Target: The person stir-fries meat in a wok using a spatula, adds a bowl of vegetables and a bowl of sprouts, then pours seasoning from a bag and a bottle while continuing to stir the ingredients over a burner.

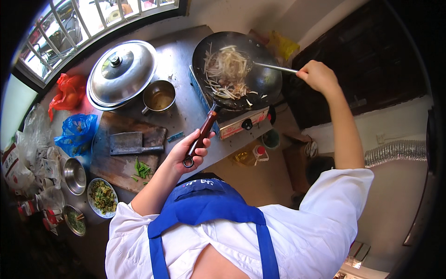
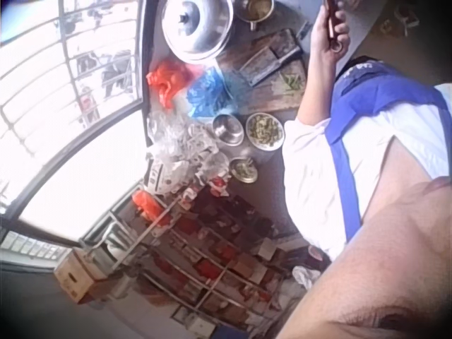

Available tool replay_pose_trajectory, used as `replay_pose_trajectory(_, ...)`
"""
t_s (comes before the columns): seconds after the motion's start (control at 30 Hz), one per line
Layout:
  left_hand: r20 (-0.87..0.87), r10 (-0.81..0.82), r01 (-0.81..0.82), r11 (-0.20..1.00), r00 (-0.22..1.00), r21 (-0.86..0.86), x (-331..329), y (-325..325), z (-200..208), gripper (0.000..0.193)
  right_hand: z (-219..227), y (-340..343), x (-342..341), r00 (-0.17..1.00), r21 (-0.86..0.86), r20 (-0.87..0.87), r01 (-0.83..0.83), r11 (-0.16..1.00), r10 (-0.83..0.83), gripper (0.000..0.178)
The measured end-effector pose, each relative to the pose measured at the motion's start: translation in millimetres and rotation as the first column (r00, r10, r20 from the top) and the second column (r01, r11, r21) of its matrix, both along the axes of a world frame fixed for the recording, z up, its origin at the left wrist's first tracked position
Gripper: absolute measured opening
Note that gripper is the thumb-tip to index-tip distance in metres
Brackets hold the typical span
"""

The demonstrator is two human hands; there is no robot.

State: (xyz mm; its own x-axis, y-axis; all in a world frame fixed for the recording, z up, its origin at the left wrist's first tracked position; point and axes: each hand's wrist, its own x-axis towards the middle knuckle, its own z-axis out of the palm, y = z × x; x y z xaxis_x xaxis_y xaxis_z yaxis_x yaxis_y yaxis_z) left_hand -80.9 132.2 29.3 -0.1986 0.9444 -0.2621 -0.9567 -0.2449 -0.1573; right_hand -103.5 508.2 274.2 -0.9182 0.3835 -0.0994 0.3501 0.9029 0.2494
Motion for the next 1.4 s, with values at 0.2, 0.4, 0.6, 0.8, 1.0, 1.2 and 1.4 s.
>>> replay_pose_trajectory(0.2,0.005,-0.023,0.023,0.998,1.0,0.053,2,4,-6,0.049,4,58,-32,0.978,0.078,0.105,0.172,0.982,-0.18,0.032)
replay_pose_trajectory(0.4,-0.009,-0.014,0.015,0.999,1.0,0.048,0,1,-3,0.048,-14,-1,-45,0.973,0.08,-0.026,-0.227,0.97,0.23,0.029)
replay_pose_trajectory(0.6,-0.037,-0.009,0.009,1.0,0.999,0.003,0,2,2,0.045,31,-81,15,0.854,0.332,0.027,-0.498,0.801,0.52,0.024)
replay_pose_trajectory(0.8,-0.062,-0.013,0.012,1.0,0.998,-0.012,0,1,1,0.044,50,-117,20,0.797,0.303,0.143,-0.6,0.741,0.587,0.016)
replay_pose_trajectory(1.0,-0.043,-0.029,0.029,0.999,0.999,-0.016,1,3,3,0.043,16,-76,-24,0.932,0.416,0.079,-0.355,0.838,0.355,0.026)
replay_pose_trajectory(1.2,-0.027,-0.021,0.02,1.0,0.999,-0.013,0,0,0,0.043,55,-1,-11,0.892,0.03,0.348,0.299,0.954,-0.29,0.03)
replay_pose_trajectory(1.4,-0.035,-0.048,0.047,0.999,0.998,-0.024,-2,4,3,0.044,-26,39,-9,0.989,-0.02,0.119,0.094,0.995,-0.091,0.035)
